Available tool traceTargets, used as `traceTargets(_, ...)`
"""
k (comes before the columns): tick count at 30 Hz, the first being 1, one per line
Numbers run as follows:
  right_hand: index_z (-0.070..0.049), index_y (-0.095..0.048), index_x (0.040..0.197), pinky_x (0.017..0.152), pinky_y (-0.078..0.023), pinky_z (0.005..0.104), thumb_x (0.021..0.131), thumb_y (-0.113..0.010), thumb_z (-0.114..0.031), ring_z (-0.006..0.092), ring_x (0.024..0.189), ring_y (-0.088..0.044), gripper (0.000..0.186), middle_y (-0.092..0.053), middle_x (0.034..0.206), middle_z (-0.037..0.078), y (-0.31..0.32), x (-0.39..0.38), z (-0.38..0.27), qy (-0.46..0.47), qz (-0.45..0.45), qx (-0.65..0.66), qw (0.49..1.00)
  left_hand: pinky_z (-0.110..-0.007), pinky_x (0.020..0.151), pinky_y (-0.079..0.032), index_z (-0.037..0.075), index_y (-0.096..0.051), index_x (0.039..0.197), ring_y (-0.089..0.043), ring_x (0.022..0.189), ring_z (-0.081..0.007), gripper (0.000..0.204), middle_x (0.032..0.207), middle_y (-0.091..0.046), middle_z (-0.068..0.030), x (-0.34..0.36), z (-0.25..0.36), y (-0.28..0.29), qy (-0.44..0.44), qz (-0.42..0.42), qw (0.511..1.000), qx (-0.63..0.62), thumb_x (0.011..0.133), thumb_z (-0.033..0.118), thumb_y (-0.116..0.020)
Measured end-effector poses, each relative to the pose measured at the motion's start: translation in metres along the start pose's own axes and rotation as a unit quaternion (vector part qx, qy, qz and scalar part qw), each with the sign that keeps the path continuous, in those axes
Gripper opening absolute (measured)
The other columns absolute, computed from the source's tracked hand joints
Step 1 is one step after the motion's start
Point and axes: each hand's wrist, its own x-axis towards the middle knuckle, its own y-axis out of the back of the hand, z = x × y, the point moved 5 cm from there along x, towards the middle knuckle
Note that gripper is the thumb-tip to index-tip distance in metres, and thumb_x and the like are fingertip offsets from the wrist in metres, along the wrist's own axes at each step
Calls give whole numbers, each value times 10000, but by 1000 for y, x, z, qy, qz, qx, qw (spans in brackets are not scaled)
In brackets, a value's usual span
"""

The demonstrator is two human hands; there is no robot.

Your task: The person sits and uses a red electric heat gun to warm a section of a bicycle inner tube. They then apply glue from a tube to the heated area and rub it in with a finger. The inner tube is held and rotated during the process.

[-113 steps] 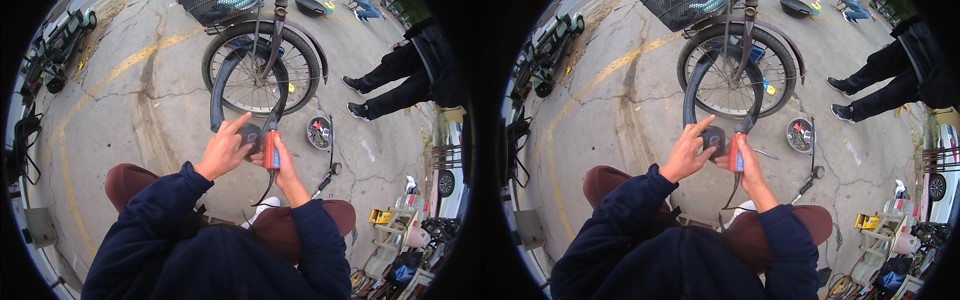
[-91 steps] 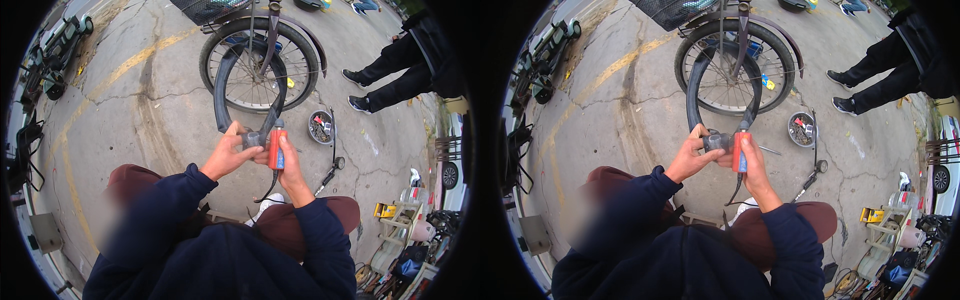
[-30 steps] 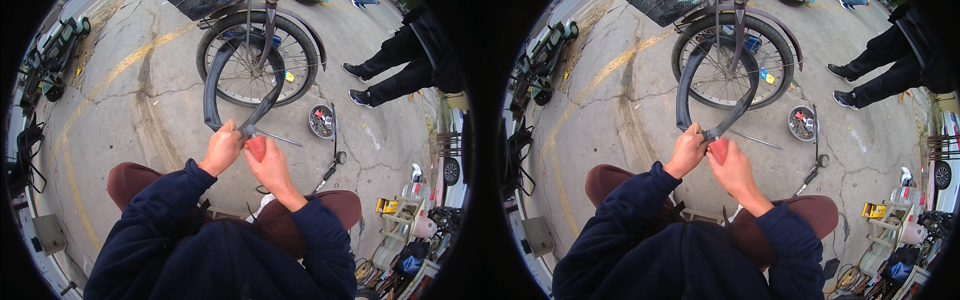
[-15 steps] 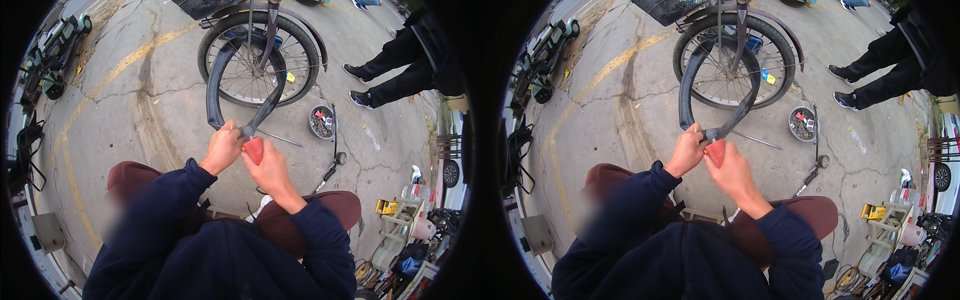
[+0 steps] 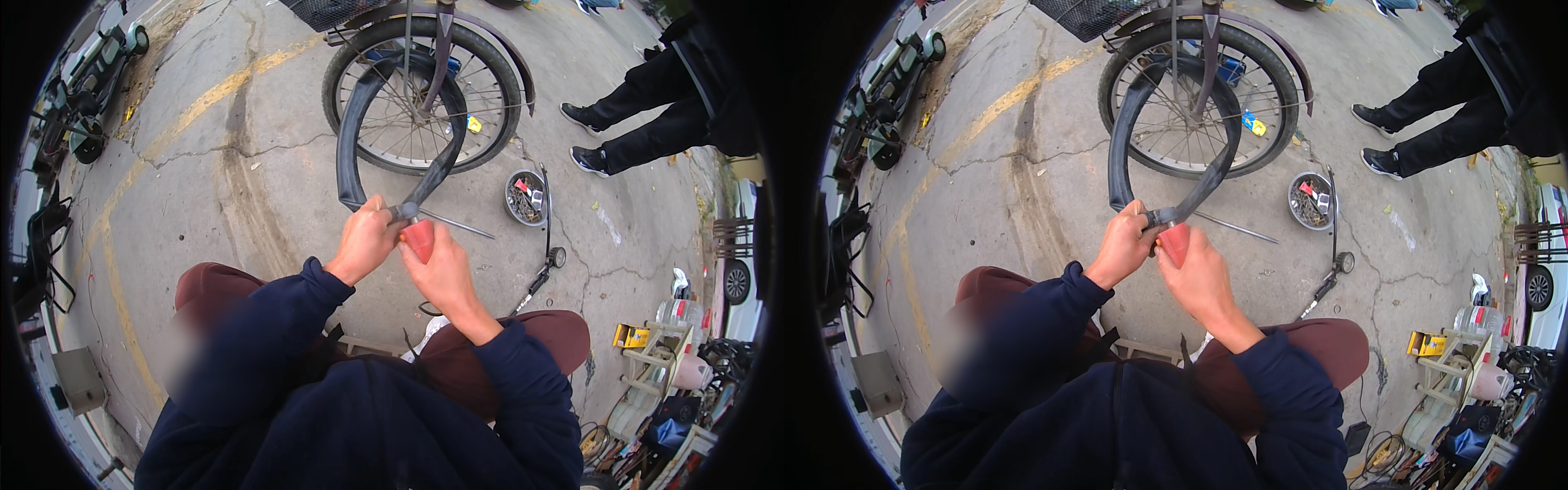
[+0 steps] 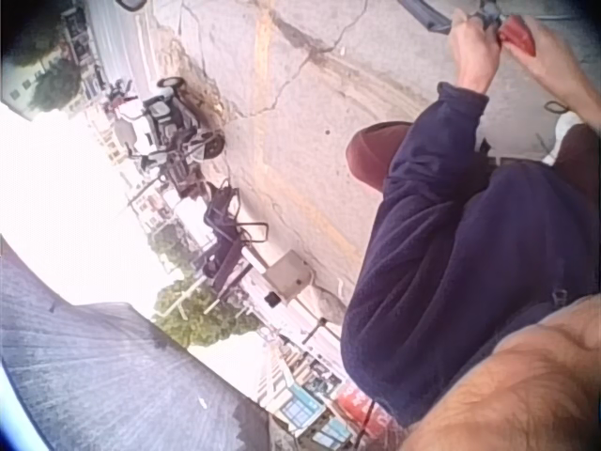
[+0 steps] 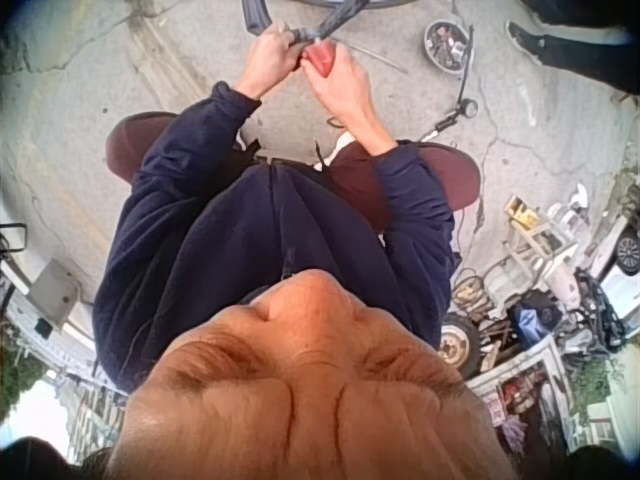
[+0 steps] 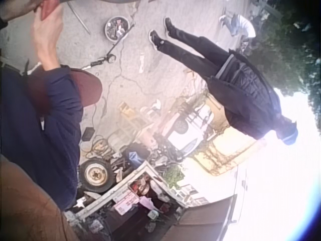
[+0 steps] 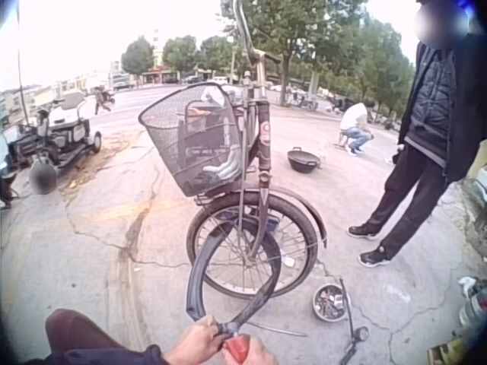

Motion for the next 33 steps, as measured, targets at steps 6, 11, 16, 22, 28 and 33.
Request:
traceTargets(6,14,-551,1056,648,-517,483,840,-741,-263,473,794,-647,399,-660,845,275,1,-2,-3,-2,-7,12,1000,-441,616,-469,-37,-679,766,-599,709,-375,153,800,-546,-181,0,-3,-1,7,-9,1000,4,798,104,-729)
traceTargets(11,18,-546,1029,654,-518,478,844,-736,-258,471,796,-649,383,-660,843,276,0,-1,-2,-5,-21,5,1000,-439,621,-470,-25,-695,796,-598,711,-369,136,799,-546,-176,0,-2,-1,1,-9,1000,11,798,106,-732)
traceTargets(16,20,-542,1025,656,-519,482,846,-734,-258,475,796,-648,382,-659,843,279,0,1,-1,-7,-19,13,1000,-438,623,-469,-9,-720,850,-599,715,-361,129,802,-545,-169,0,-1,0,6,-6,1000,8,809,113,-732)
traceTargets(22,20,-546,1071,657,-519,488,848,-733,-258,477,796,-648,402,-662,850,278,1,0,-2,-6,-19,3,1000,-434,621,-467,0,-727,866,-599,724,-356,127,800,-541,-164,-1,-2,-2,1,-7,1000,5,808,113,-735)
traceTargets(28,22,-549,1081,661,-517,492,853,-727,-260,476,799,-649,404,-664,861,278,1,0,-1,-9,-18,2,1000,-429,618,-463,-2,-720,850,-591,718,-350,121,799,-543,-160,-2,-2,-1,-6,-4,1000,5,803,108,-737)
traceTargets(33,27,-550,1074,664,-519,487,856,-726,-265,465,788,-656,405,-667,854,270,9,7,3,-11,22,-18,1000,-415,612,-457,-20,-704,813,-575,704,-329,115,788,-544,-157,-1,-5,-2,3,6,999,-47,808,92,-731)
